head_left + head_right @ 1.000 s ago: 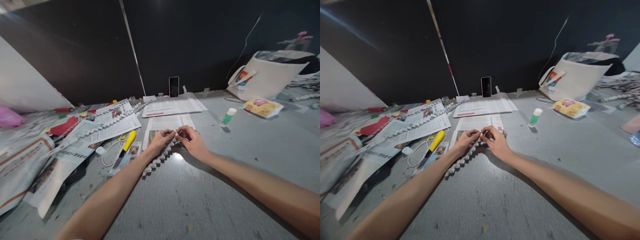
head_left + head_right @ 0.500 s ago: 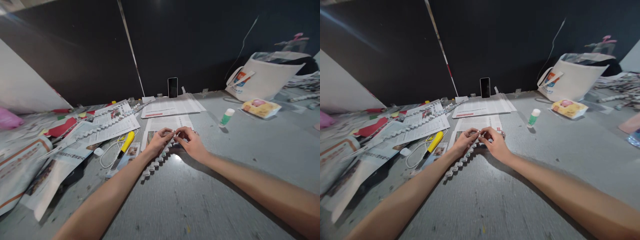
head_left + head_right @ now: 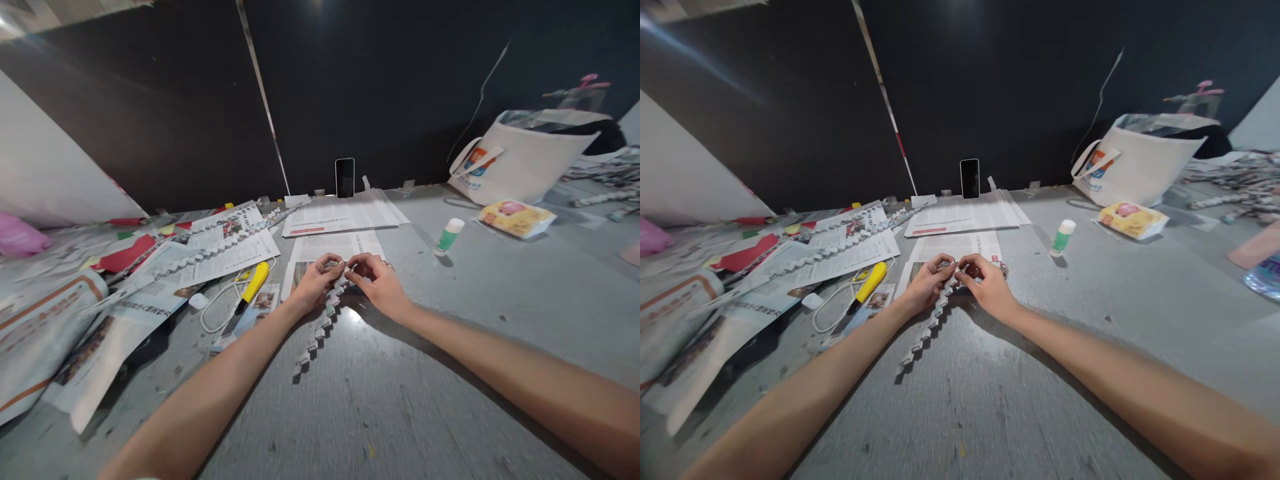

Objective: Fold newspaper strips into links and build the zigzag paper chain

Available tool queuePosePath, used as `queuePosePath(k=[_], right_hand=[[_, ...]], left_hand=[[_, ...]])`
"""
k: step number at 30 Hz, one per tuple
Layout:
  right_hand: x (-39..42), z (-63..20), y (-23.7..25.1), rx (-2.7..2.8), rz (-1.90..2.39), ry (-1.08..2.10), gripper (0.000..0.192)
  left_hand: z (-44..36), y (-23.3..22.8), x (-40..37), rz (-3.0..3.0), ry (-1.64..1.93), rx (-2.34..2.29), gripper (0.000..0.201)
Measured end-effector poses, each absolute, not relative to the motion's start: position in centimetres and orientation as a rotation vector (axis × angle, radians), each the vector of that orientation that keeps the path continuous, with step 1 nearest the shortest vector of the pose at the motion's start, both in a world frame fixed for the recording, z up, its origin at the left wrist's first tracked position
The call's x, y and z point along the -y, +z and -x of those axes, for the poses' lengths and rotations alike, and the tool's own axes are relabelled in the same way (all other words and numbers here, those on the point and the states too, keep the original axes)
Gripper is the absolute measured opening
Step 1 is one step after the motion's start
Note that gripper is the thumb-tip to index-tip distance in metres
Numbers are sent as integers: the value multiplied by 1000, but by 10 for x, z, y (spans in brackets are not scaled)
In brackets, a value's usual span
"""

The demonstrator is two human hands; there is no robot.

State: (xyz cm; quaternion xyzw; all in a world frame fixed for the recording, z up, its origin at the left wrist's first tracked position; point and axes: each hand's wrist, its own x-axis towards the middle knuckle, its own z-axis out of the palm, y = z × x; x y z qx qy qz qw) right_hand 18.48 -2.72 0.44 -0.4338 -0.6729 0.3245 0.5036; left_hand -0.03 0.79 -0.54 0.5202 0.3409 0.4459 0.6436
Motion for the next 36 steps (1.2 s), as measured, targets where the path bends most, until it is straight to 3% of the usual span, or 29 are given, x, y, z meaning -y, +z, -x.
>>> queuePosePath(k=[9,14,21,26,29,36], right_hand=[[19,-185,1,1589,1004,870,27],[15,-187,-1,1487,991,860,28],[12,-189,-7,1354,1005,781,27],[18,-189,-6,1462,965,701,29],[19,-190,-4,1475,953,682,28],[16,-190,-7,1489,1001,649,28]], left_hand=[[-3,-10,-11,-1289,1090,-888,55],[-2,5,-8,-1788,1113,-1114,43],[51,64,48,-2441,391,-1556,35],[100,56,110,-2401,2,-2082,42],[117,44,133,-2368,51,-2078,58],[138,33,144,-2441,243,-1889,43]])
